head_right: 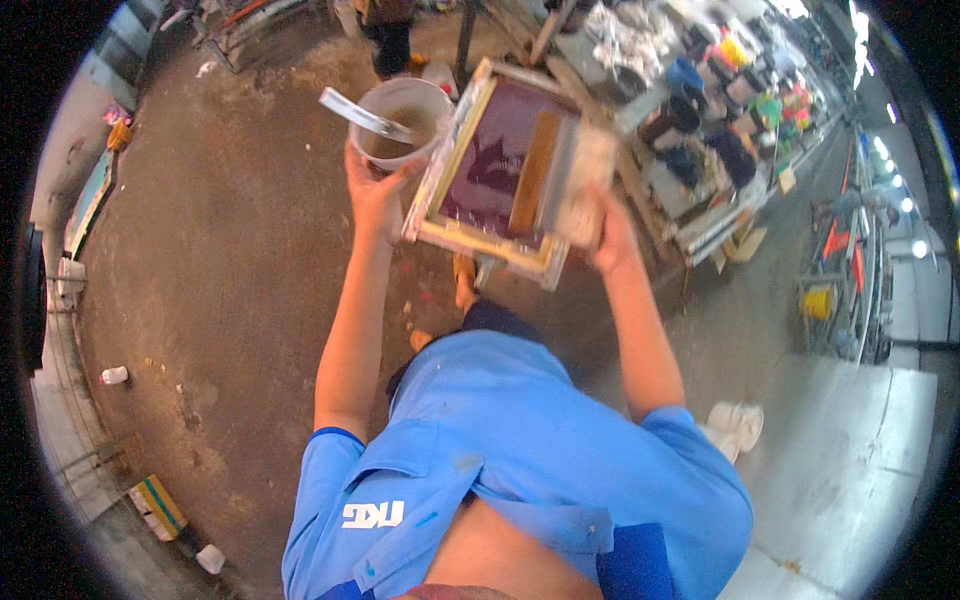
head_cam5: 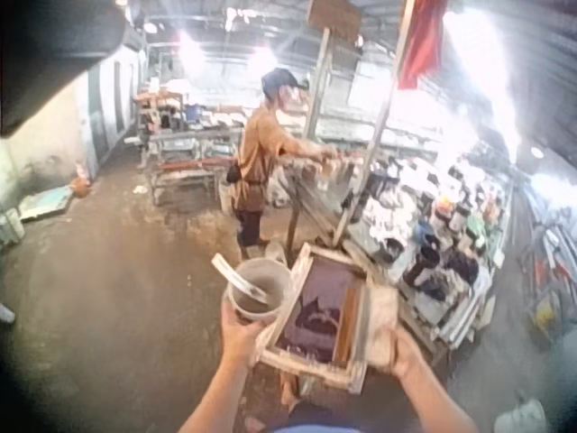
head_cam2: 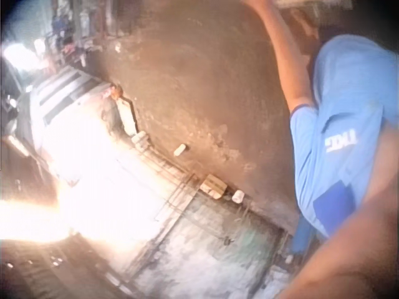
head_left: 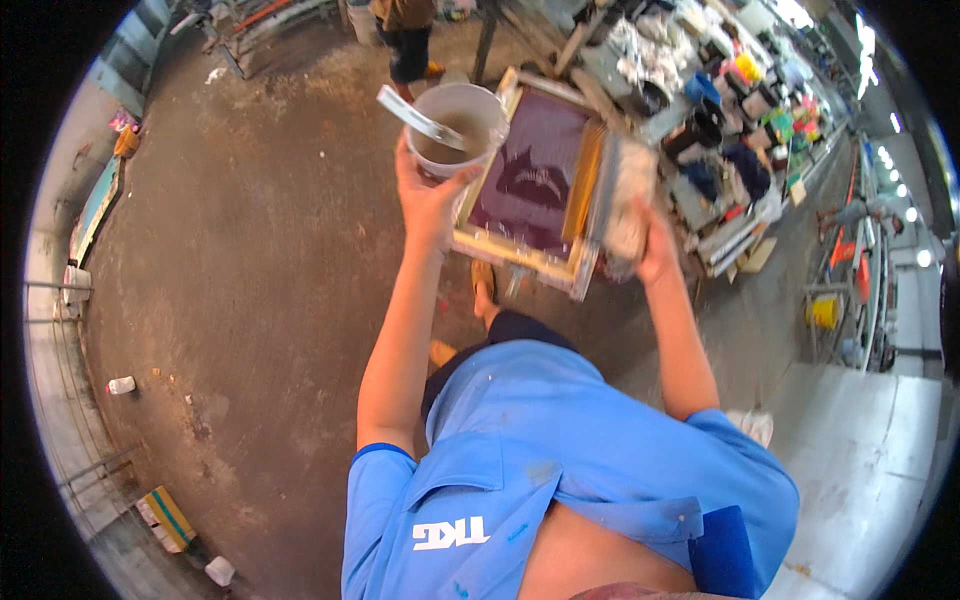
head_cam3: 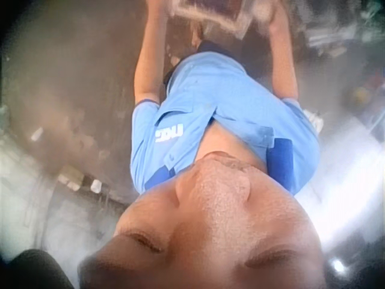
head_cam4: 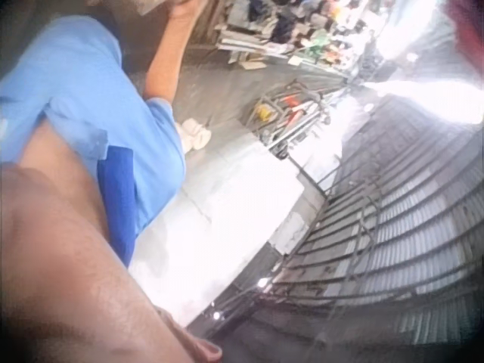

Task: The person uses a squeegee to pull dark ink across a screen printing frame placed over a garment on a conveyor. They then move to a prep station to pour more ink onto the screen and spread it evenly with the squeegee.

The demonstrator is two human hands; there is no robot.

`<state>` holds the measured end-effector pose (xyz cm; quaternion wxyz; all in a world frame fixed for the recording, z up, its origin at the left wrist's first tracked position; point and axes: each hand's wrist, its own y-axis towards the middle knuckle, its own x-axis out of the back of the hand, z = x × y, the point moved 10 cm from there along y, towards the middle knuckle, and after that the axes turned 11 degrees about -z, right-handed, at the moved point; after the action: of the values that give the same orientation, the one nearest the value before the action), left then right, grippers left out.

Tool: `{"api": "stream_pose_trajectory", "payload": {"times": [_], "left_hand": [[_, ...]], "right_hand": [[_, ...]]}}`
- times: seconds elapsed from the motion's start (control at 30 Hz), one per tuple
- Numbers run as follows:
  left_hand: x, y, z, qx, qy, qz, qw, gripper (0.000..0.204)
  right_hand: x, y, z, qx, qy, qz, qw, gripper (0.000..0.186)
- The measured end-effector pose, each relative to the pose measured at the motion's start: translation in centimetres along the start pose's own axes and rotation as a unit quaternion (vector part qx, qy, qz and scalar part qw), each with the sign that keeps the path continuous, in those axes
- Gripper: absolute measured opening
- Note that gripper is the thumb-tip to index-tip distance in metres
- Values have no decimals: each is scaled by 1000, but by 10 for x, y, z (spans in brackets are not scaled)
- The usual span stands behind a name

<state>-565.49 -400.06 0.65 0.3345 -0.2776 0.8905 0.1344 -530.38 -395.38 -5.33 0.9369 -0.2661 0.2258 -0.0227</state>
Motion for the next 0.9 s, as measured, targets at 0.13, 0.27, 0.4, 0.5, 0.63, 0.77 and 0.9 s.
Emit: {"api": "stream_pose_trajectory", "payload": {"times": [0.13,0.27,0.4,0.5,0.63,0.77,0.9], "left_hand": [[52,-36,-2,29,70,-44,996,91],[74,-57,-6,56,83,-78,992,90],[85,-50,-5,54,113,-86,988,88],[94,-42,-1,52,142,-88,985,86],[97,-20,7,74,148,-73,983,88],[99,-5,13,113,130,-74,982,89],[96,9,15,113,152,-65,980,89]], "right_hand": [[16,17,31,78,-3,-51,996,43],[56,59,23,181,-252,-156,938,36],[86,93,6,260,-537,-253,762,44],[61,99,-1,311,-648,-249,649,44],[46,136,3,360,-653,-204,634,44],[19,169,12,316,-716,-187,595,44],[17,198,16,251,-747,-207,580,43]]}}
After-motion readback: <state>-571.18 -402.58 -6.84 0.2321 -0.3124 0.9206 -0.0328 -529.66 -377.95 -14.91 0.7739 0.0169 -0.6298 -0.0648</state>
